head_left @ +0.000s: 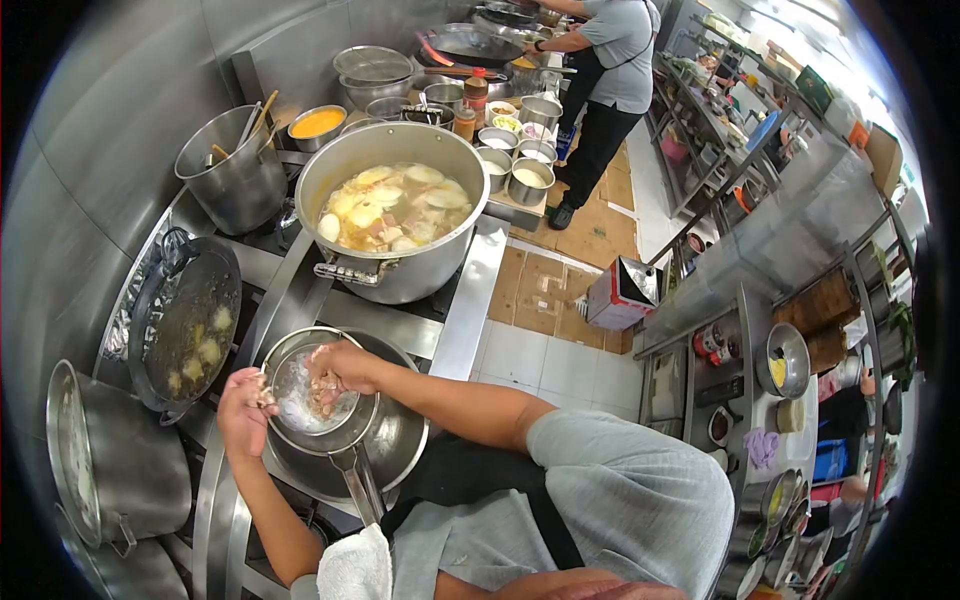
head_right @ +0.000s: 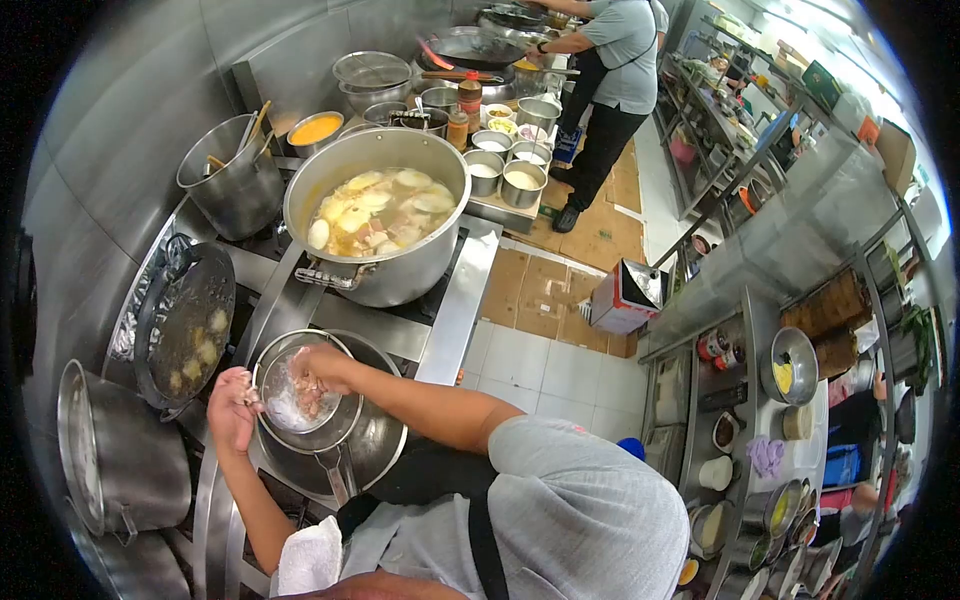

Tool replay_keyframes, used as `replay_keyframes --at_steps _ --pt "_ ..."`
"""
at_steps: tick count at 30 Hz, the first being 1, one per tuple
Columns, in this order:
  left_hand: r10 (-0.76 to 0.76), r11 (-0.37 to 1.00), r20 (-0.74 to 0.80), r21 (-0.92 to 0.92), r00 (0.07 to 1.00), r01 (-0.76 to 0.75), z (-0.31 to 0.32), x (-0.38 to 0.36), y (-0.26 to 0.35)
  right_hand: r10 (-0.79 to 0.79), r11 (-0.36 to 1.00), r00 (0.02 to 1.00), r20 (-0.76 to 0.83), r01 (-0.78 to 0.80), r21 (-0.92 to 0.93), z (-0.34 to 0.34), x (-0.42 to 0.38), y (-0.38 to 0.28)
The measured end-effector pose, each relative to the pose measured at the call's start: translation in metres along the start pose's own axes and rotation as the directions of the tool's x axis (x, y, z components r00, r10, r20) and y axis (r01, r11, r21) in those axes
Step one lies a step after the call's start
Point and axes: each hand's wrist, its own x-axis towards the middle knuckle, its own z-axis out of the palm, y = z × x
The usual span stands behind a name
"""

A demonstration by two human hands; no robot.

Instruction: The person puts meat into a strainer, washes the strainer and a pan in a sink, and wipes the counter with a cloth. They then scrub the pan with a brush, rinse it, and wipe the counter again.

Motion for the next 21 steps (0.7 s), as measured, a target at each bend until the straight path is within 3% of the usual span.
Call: replay_keyframes --at_steps 2,3,4,6,7,8,9,10,12,14,15,16,18,21 --pt "0.016 0.983 0.028 -0.182 0.999 -0.011 0.002 0.000 0.006 0.120 0.967 0.980 0.160 -0.152 0.206 -0.001 -0.003 -0.006" --pt "0.024 0.971 0.002 -0.238 1.000 -0.023 0.001 0.002 0.004 0.198 0.957 0.966 0.165 -0.227 0.179 0.002 -0.004 -0.008" --pt "0.031 0.955 -0.031 -0.294 0.999 -0.039 -0.002 0.003 0.001 0.161 0.956 0.967 0.196 -0.202 0.210 -0.002 -0.003 -0.006" --pt "0.070 0.980 -0.022 -0.188 0.997 -0.073 -0.002 0.010 -0.003 0.133 0.943 0.945 0.298 -0.213 0.255 -0.009 0.007 0.010" --pt "0.052 0.979 -0.063 -0.194 0.997 -0.063 0.002 0.012 0.001 0.023 0.972 0.935 0.354 -0.104 0.211 -0.014 0.007 0.016" --pt "0.057 0.982 -0.085 -0.175 0.995 -0.071 0.007 0.012 0.009 0.069 0.928 0.896 0.439 -0.219 0.301 -0.018 0.015 0.016" --pt "0.128 0.978 0.005 -0.170 0.992 -0.125 -0.009 0.025 0.009 0.054 0.881 0.845 0.532 -0.291 0.372 -0.022 0.021 0.019" --pt "0.140 0.982 -0.068 -0.118 0.988 -0.148 -0.004 0.028 0.025 -0.036 0.894 0.762 0.647 -0.264 0.361 -0.023 0.023 0.016" --pt "0.233 0.972 -0.056 -0.027 0.971 -0.235 -0.007 0.035 0.065 0.059 0.990 0.943 0.328 -0.098 0.106 0.007 -0.013 -0.015" --pt "0.339 0.939 -0.183 0.127 0.923 -0.320 0.003 0.036 0.104 0.105 0.991 0.955 0.276 -0.123 0.048 0.008 -0.017 -0.019" --pt "0.418 0.903 -0.231 0.214 0.879 -0.373 -0.002 0.041 0.118 0.142 0.985 0.945 0.294 -0.165 0.056 0.007 -0.010 -0.016" --pt "0.427 0.893 -0.320 0.296 0.846 -0.339 -0.004 0.048 0.131 0.166 0.978 0.940 0.298 -0.195 0.069 0.002 -0.006 -0.012" --pt "0.526 0.767 -0.351 0.590 0.774 -0.254 -0.013 0.063 0.143 0.176 0.974 0.935 0.307 -0.211 0.085 -0.003 -0.004 -0.008" --pt "0.499 0.691 -0.286 0.701 0.818 -0.177 -0.046 0.106 0.135 0.161 0.971 0.899 0.406 -0.218 0.096 -0.016 0.005 0.000"
